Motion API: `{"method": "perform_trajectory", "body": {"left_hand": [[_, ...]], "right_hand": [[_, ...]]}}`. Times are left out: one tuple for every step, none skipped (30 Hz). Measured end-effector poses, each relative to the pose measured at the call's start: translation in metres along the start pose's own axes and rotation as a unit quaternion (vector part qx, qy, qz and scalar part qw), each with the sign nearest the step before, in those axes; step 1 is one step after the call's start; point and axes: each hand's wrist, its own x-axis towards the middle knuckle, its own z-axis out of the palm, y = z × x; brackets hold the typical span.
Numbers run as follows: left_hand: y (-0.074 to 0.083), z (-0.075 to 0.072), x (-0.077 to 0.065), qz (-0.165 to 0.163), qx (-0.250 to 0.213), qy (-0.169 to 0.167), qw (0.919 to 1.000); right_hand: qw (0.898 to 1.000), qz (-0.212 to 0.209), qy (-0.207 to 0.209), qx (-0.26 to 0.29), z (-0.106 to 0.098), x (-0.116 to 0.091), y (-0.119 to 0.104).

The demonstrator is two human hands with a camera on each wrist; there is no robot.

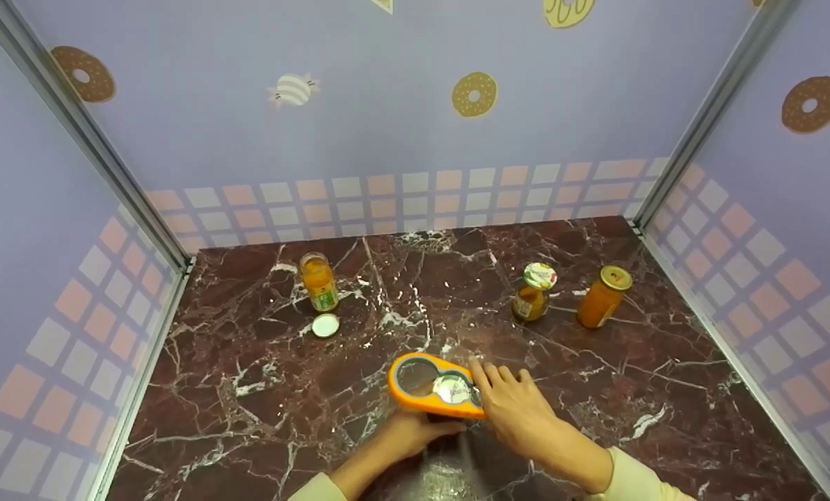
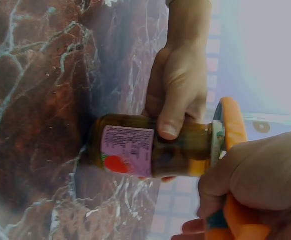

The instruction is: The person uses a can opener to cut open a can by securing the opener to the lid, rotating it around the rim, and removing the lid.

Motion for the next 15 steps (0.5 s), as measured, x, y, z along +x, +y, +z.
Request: {"method": "perform_trajectory", "body": {"left_hand": [[0.001,0.000,0.000,-0.001,0.016,0.000,0.9999],[0.002,0.000,0.000,-0.004,0.030,-0.001,0.9996],[0.003,0.000,0.000,-0.007,0.042,-0.003,0.9991],[0.003,0.000,0.000,-0.012,0.052,-0.005,0.9986],[0.004,0.000,0.000,-0.019,0.061,-0.007,0.9980],[0.005,0.000,0.000,-0.025,0.065,-0.009,0.9976],[0.005,0.000,0.000,-0.030,0.069,-0.010,0.9971],[0.006,0.000,0.001,-0.036,0.063,-0.012,0.9973],[0.006,0.000,0.001,-0.041,0.061,-0.014,0.9972],[0.007,0.000,0.001,-0.047,0.059,-0.015,0.9970],[0.008,0.000,0.001,-0.050,0.065,-0.018,0.9965],[0.008,-0.001,0.000,-0.052,0.071,-0.020,0.9959],[0.009,-0.001,0.000,-0.053,0.084,-0.021,0.9949],[0.009,-0.001,-0.001,-0.052,0.096,-0.022,0.9937],[0.010,-0.002,-0.002,-0.049,0.110,-0.025,0.9923]], "right_hand": [[1.000,0.001,-0.010,-0.001,-0.002,0.000,-0.001],[1.000,0.001,-0.020,-0.002,-0.003,0.000,-0.002],[1.000,0.001,-0.027,-0.004,-0.005,0.000,-0.003],[0.999,0.002,-0.035,-0.006,-0.006,-0.001,-0.004],[0.999,0.002,-0.041,-0.005,-0.007,-0.001,-0.006],[0.999,0.003,-0.045,-0.005,-0.008,-0.002,-0.007],[0.999,0.002,-0.047,-0.005,-0.008,-0.002,-0.008],[0.999,0.002,-0.047,-0.007,-0.008,-0.002,-0.009],[0.999,-0.001,-0.044,-0.013,-0.009,-0.003,-0.010],[0.999,-0.004,-0.041,-0.019,-0.009,-0.003,-0.012],[0.999,-0.006,-0.036,-0.028,-0.009,-0.003,-0.013],[0.999,-0.009,-0.028,-0.041,-0.008,-0.003,-0.014],[0.998,-0.012,-0.020,-0.054,-0.008,-0.003,-0.016],[0.998,-0.014,-0.013,-0.067,-0.007,-0.003,-0.017],[0.997,-0.015,-0.005,-0.077,-0.006,-0.002,-0.019]]}}
